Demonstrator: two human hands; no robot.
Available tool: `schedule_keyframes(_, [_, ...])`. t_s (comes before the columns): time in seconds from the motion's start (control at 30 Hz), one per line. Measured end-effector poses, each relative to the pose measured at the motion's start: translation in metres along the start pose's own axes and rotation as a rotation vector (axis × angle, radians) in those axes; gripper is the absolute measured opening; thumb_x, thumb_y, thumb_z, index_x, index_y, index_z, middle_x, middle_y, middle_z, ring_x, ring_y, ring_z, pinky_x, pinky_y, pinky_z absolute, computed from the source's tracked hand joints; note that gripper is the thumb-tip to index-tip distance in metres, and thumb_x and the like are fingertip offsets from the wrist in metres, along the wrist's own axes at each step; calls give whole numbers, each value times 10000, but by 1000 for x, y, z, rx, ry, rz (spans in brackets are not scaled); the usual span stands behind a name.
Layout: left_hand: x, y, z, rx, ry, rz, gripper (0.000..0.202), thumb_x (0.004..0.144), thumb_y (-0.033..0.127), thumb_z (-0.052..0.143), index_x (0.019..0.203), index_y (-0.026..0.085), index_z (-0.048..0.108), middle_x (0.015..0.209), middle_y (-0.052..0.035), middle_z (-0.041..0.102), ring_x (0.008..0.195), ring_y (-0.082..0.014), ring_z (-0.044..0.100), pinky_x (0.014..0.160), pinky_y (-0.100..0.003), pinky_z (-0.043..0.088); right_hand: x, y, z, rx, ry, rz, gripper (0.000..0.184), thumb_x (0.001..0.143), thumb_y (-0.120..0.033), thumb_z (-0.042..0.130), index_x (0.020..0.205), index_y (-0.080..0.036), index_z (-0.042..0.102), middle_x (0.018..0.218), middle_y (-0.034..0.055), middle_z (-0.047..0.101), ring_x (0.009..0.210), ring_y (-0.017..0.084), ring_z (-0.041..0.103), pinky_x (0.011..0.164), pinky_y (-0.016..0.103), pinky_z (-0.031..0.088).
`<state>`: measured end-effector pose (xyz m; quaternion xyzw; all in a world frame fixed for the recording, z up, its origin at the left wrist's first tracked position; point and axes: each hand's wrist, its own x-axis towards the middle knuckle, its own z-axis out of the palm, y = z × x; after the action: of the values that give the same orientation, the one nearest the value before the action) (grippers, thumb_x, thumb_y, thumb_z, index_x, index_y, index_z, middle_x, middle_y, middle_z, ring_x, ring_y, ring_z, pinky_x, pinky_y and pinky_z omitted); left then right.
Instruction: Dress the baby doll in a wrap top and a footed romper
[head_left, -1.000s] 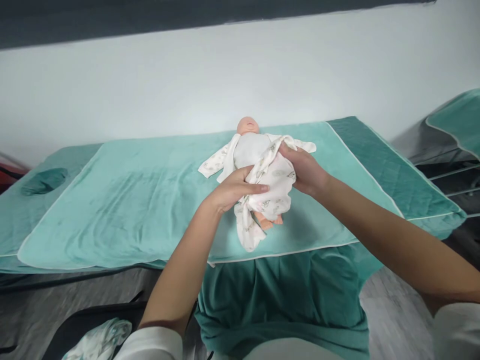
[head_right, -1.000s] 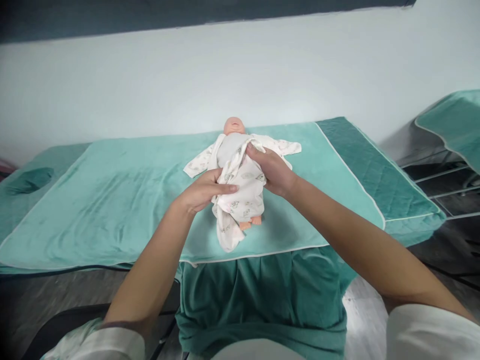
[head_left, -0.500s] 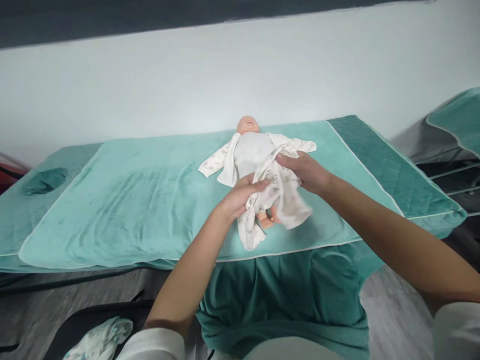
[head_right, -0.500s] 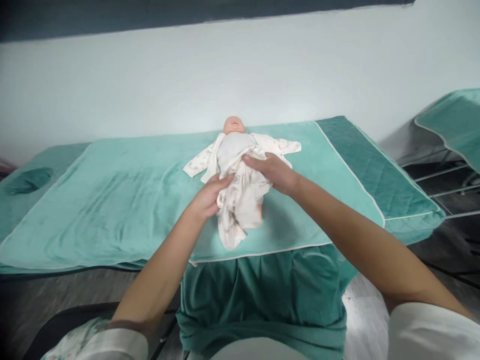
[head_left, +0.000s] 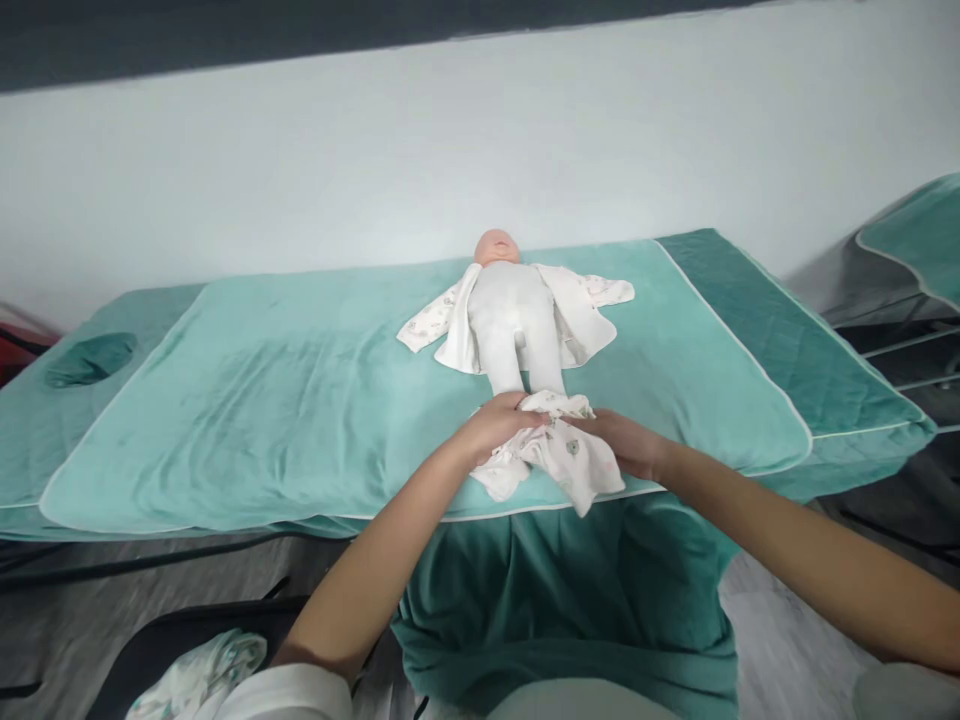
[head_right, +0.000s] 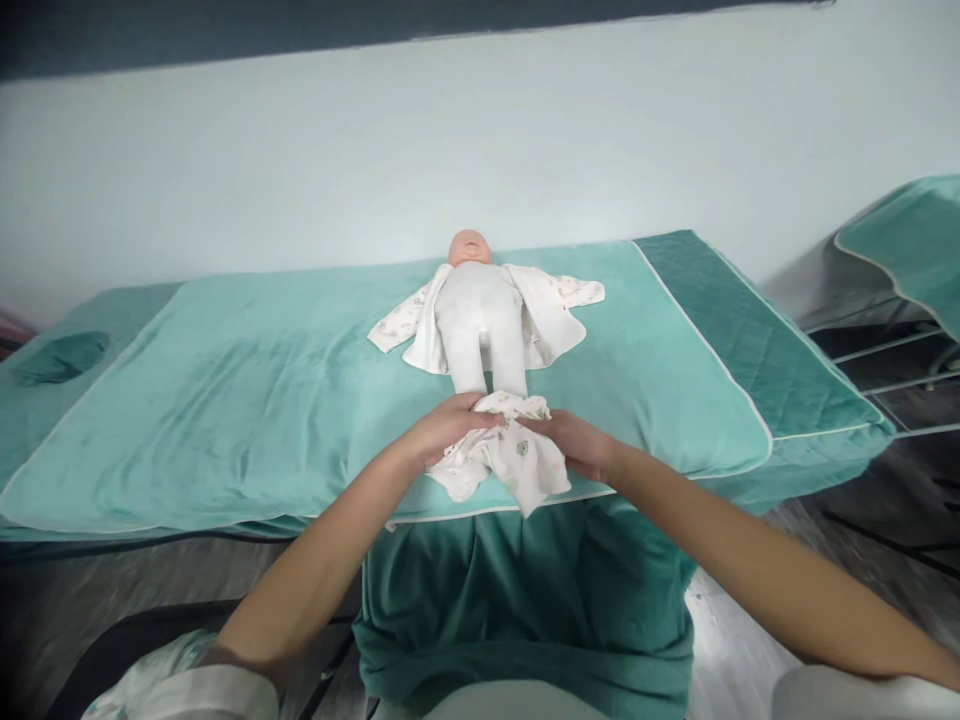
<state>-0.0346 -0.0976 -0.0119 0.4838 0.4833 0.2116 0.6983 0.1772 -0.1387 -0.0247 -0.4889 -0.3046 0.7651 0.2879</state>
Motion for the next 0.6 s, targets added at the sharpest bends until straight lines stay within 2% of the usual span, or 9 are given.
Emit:
schedule_keyframes(0.13, [-10,6,9,516,42,165,135,822,330,652,843,198,668,883,-38,725,872,-259,676,724,-331,466,1,18,-3,-103,104,-77,318,735,-387,863,943,-171,756,940,76,788,821,229,725,770,332,572])
schedule_keyframes(0.27, [-17,7,23,859,127,285,156,881,278,525,922,202,654,994,-107,730,984,-319,680,827,-393,478,10,29,-6,-213,176,-211,336,767,-418,807,987,-172,744,920,44,779,842,222,707,754,313,535])
schedule_keyframes(0.33, [-19,6,28,903,136,304,214,896,272,506,1022,192,659,1074,-137,729,1066,-341,672,881,-413,480,12,31,-5,-236,191,-240,367,784,-428,779,1040,-169,732,943,38,776,860,217,703,752,298,524])
schedule_keyframes(0.43, [-20,7,31,847,100,310,310,907,276,505,1170,188,643,1180,-139,724,1148,-340,662,935,-413,479,11,34,-3,-166,141,-255,404,794,-418,760,1110,-174,703,1005,45,775,895,227,714,780,307,536])
schedule_keyframes(0.6, [-22,11,33,762,87,283,298,905,285,520,1160,200,649,1165,-112,735,1147,-330,669,937,-402,483,5,37,-3,83,73,-217,404,762,-361,809,1120,-229,677,1073,60,776,923,249,738,828,349,574])
